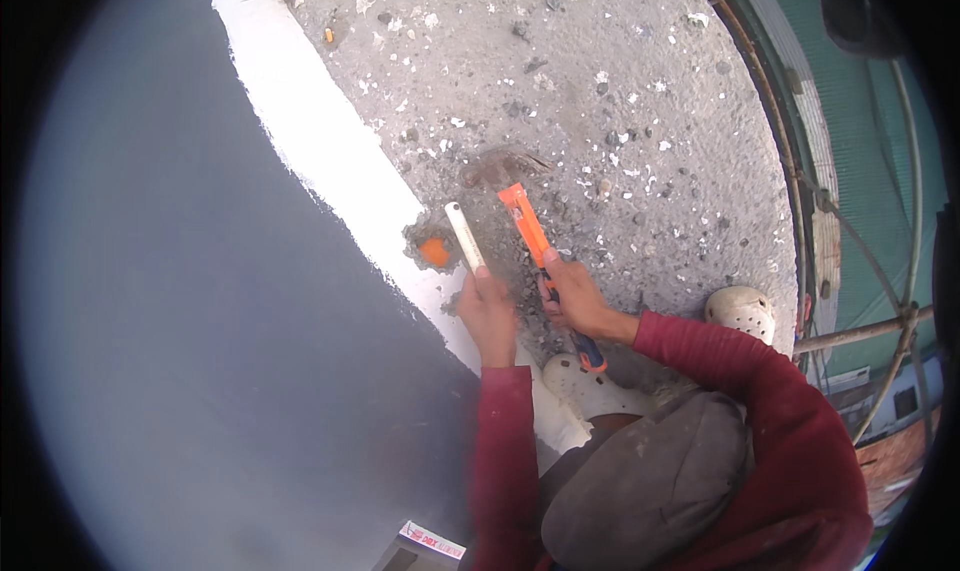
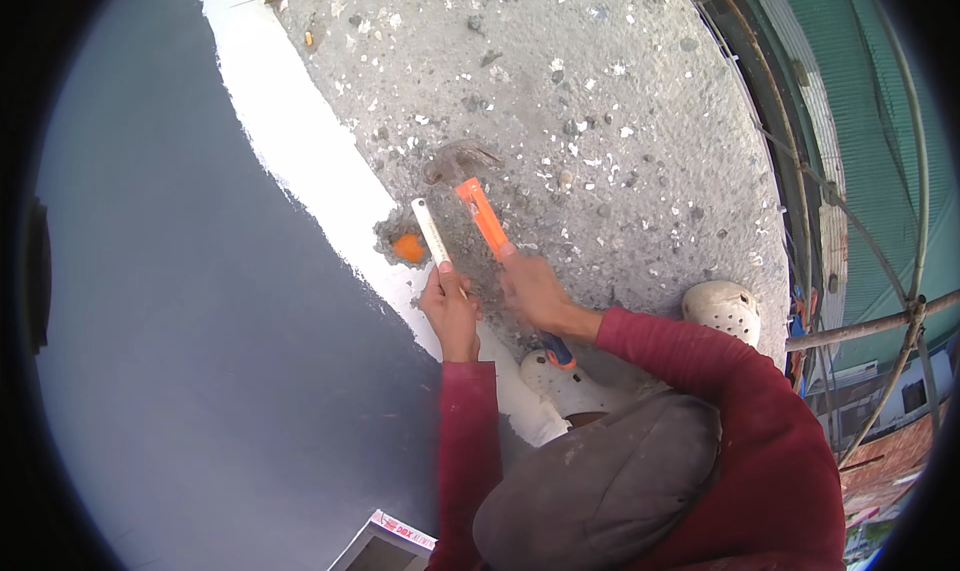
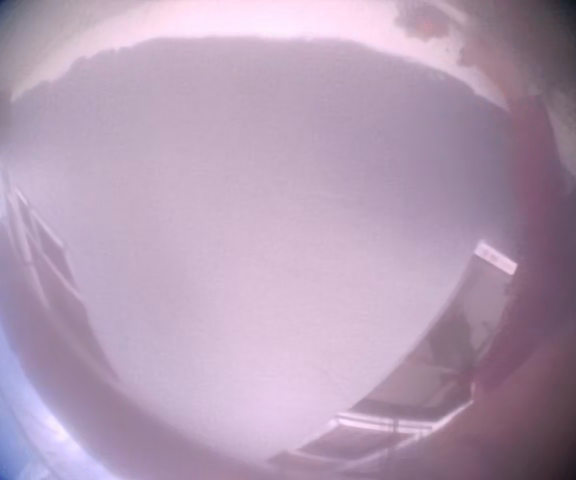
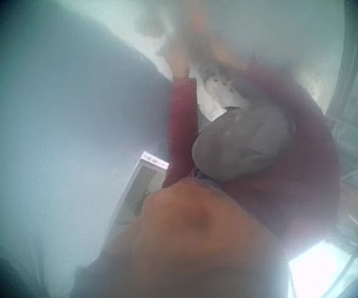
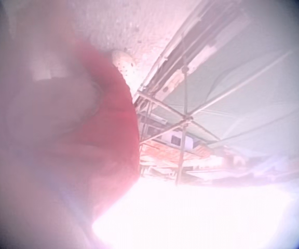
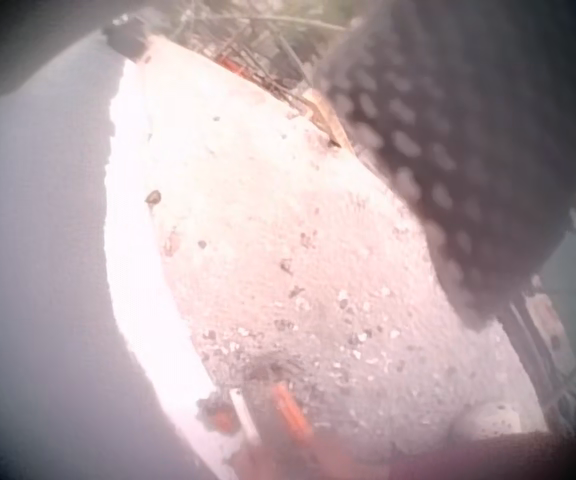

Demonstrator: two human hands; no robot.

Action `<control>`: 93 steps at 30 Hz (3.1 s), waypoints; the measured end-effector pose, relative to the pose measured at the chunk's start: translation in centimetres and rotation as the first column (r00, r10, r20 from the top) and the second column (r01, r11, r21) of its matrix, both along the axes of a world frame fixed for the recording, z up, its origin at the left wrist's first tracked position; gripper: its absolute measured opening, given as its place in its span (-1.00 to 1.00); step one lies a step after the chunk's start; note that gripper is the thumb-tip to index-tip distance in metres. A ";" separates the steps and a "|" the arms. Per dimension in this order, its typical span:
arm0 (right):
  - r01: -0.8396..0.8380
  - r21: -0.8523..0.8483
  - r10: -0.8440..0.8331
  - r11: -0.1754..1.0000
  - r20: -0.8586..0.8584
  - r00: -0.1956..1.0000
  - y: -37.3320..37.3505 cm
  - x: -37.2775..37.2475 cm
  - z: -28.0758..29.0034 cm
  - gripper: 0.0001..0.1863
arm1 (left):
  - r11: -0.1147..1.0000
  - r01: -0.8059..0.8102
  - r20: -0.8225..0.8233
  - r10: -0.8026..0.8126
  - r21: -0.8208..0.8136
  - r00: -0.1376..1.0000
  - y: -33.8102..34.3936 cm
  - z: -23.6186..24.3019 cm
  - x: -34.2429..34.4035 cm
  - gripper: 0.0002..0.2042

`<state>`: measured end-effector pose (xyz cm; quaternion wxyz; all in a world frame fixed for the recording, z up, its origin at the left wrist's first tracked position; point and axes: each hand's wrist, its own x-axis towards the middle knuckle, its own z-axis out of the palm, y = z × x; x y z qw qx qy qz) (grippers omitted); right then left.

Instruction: The person uses a hammer and a chisel to chip away at the edge of a concrete surface next to an aluminum frame. After working on the edge, the person moves along the scaffolding and adjusts the position of the aluminum frame.

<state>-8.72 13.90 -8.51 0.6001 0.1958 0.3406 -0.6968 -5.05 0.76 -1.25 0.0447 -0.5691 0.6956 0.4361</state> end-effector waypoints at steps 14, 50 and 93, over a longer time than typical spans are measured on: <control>-0.074 0.031 0.080 0.997 -0.318 0.945 1.2 0.1 0.7 -0.26 | 0.907 -0.005 -0.007 0.002 -0.421 1.000 0.5 -6.5 2.9 -0.57; -0.148 0.007 0.136 0.989 -0.433 0.891 2.0 2.6 1.3 -0.28 | 0.731 -0.076 -0.017 0.088 -0.678 0.996 0.4 -8.2 3.0 -0.53; -0.117 0.172 0.208 0.978 -0.766 0.608 -2.1 1.4 2.5 -0.28 | 0.759 -0.057 0.024 0.095 -0.649 0.995 -0.1 -7.7 2.6 -0.54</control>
